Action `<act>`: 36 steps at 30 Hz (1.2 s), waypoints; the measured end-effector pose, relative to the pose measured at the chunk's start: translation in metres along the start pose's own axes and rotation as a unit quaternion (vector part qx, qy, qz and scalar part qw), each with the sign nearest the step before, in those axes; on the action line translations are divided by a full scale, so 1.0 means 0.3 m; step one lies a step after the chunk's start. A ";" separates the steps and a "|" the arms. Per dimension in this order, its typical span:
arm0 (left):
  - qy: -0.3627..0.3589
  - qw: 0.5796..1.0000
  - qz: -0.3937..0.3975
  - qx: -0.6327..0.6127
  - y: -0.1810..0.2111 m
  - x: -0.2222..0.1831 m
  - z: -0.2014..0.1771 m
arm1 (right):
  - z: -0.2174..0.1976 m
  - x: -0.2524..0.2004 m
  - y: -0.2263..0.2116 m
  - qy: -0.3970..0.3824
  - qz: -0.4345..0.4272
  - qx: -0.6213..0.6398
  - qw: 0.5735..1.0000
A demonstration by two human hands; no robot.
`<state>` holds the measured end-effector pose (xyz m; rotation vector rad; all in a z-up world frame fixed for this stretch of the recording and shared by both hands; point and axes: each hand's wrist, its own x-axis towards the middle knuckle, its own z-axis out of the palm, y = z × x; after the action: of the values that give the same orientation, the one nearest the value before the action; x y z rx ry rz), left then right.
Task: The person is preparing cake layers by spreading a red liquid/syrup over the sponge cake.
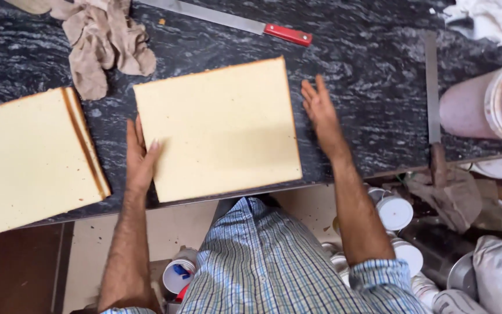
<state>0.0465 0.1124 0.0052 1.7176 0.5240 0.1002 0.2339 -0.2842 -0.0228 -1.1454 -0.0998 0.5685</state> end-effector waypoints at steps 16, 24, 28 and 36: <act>0.042 0.971 0.094 0.217 0.016 -0.290 0.070 | 0.093 -0.293 0.062 -0.100 -0.046 -0.478 0.871; -0.150 0.817 0.165 0.532 0.135 -0.314 0.368 | 0.055 -0.343 0.161 -0.127 -0.209 -0.643 0.726; -0.102 0.807 0.213 0.541 0.057 -0.282 0.431 | 0.038 -0.347 0.181 -0.096 -0.198 -0.644 0.733; -0.093 0.798 0.183 0.567 0.113 -0.290 0.451 | 0.076 -0.343 0.148 -0.080 -0.180 -0.614 0.765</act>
<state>0.0258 -0.0493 0.0265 2.9652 0.0358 -0.1487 0.1211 -0.3014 -0.0307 -2.2786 -0.9381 0.1889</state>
